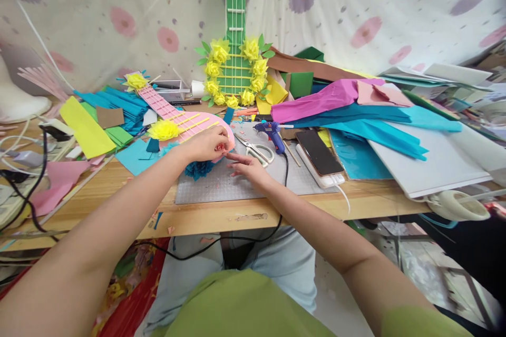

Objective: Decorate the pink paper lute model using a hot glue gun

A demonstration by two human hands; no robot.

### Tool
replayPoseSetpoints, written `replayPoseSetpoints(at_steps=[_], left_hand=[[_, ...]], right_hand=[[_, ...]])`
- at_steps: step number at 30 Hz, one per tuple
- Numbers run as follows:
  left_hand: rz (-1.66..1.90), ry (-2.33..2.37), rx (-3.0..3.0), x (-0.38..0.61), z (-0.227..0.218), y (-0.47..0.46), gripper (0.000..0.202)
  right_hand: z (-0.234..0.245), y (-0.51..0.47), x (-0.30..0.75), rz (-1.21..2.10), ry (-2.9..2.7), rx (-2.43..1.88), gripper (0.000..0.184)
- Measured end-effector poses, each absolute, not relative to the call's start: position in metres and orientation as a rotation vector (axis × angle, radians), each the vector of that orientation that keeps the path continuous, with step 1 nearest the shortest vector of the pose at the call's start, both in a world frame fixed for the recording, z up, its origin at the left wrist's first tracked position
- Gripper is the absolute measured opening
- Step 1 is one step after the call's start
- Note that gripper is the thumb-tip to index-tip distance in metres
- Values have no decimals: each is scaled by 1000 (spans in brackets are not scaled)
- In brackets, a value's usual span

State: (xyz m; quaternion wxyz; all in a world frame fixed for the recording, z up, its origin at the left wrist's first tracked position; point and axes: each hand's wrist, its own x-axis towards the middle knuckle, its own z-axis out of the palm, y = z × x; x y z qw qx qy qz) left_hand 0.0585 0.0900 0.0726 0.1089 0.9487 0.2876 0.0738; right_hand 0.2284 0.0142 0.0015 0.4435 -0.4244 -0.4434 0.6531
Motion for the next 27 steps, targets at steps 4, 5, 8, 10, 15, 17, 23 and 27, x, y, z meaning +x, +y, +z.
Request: replayPoseSetpoints(at_steps=[4, 5, 8, 10, 15, 17, 23, 27], left_hand=[[222, 842, 2836, 58, 71, 87, 12], [217, 838, 2854, 58, 70, 85, 12], [194, 877, 2895, 60, 67, 82, 12], [188, 931, 2914, 62, 65, 81, 12], [225, 1015, 2988, 68, 60, 80, 20], [218, 1042, 3002, 68, 58, 81, 26], [204, 1050, 3002, 67, 57, 84, 32], [267, 1023, 2965, 65, 61, 84, 29]], right_hand=[[5, 13, 229, 1610, -1128, -1039, 36], [5, 14, 229, 1603, -1132, -1034, 36], [5, 15, 230, 1591, -1142, -1008, 34], [4, 16, 230, 1586, -1144, -997, 32], [2, 20, 230, 1569, -1179, -984, 29], [1, 22, 231, 1549, -1217, -991, 29], [-3, 28, 232, 1413, -1369, -1054, 33], [-4, 30, 236, 1327, -1425, -1070, 35]])
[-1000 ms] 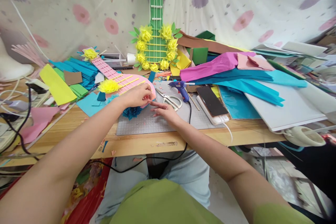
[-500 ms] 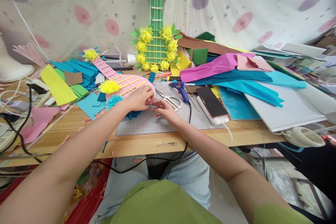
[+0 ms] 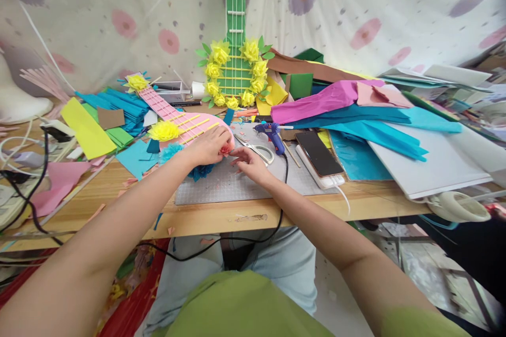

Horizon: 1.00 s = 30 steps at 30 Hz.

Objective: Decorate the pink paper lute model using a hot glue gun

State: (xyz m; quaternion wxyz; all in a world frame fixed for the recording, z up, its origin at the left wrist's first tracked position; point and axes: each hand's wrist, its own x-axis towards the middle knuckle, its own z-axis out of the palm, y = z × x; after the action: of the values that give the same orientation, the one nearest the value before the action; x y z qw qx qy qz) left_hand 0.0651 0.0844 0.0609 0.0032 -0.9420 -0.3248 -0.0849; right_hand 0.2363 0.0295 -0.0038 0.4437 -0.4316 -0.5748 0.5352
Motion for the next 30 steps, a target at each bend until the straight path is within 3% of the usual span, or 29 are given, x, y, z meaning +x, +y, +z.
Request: replayPoseSetpoints(at_steps=[7, 14, 25, 30], left_hand=[[-589, -1333, -2858, 44, 85, 94, 31], [-775, -1807, -2531, 23, 90, 103, 16], [-603, -2194, -2365, 10, 91, 100, 15], [-464, -2181, -2367, 6, 90, 100, 31]], right_hand=[[1, 33, 251, 1249, -1353, -1123, 30], [16, 36, 275, 1128, -1278, -1141, 17], [6, 53, 293, 920, -1206, -1306, 16], [0, 64, 281, 846, -1409, -1403, 8]])
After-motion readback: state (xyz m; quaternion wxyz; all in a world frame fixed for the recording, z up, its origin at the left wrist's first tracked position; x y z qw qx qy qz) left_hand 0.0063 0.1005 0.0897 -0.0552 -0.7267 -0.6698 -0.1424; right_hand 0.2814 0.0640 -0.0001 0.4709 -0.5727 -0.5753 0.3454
